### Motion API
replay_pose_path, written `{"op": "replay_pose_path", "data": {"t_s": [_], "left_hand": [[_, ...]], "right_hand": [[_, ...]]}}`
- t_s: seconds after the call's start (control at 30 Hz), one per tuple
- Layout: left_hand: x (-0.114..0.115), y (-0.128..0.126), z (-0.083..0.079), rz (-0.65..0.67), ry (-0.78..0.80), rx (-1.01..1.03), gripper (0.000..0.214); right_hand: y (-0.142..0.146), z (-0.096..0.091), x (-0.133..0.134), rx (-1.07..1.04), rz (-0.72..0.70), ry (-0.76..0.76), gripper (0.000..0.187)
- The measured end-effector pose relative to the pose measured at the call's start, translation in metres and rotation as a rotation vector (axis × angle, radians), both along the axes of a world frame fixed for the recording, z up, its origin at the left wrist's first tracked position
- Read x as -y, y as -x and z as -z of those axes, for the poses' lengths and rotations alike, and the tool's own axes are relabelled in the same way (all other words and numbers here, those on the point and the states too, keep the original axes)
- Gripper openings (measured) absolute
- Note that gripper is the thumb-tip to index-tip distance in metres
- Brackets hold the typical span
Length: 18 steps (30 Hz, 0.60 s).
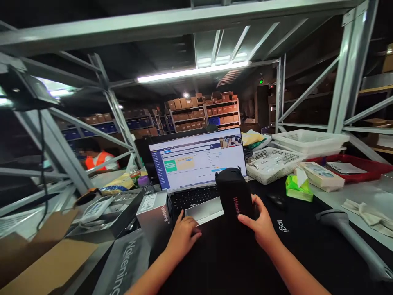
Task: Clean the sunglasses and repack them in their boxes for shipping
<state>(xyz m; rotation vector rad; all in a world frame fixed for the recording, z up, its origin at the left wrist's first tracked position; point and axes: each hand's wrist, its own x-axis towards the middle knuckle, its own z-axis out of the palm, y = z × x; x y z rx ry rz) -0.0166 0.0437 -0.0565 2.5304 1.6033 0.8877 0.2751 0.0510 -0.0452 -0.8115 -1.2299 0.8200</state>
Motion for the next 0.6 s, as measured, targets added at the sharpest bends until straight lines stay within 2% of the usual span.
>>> {"op": "replay_pose_path", "data": {"t_s": [0.1,0.2,0.27,0.3,0.37,0.4,0.47,0.53,0.6], "left_hand": [[0.012,-0.004,0.006,-0.052,-0.054,0.106,0.029],[0.04,-0.017,0.017,0.004,-0.041,0.336,0.071],[0.059,-0.03,0.025,0.151,0.091,0.627,0.113],[0.067,-0.037,0.029,0.232,0.187,0.793,0.128],[0.078,-0.047,0.034,0.309,0.348,1.089,0.133],[0.08,-0.049,0.035,0.277,0.375,1.196,0.128],[0.082,-0.045,0.034,0.082,0.318,1.27,0.113],[0.08,-0.032,0.029,-0.142,0.199,1.135,0.106],[0.08,-0.018,0.023,-0.239,0.136,0.919,0.1]], "right_hand": [[0.011,0.007,0.007,-0.079,-0.172,0.128,0.064],[0.03,0.016,0.019,0.141,-0.165,0.032,0.058],[0.046,0.024,0.032,0.314,-0.065,-0.056,0.051],[0.054,0.028,0.039,0.388,-0.021,-0.106,0.047],[0.069,0.035,0.054,0.535,-0.038,-0.213,0.036],[0.073,0.037,0.059,0.599,-0.097,-0.267,0.032],[0.078,0.038,0.065,0.706,-0.248,-0.337,0.031],[0.077,0.036,0.063,0.773,-0.326,-0.336,0.022],[0.072,0.033,0.055,0.767,-0.271,-0.314,0.016]]}}
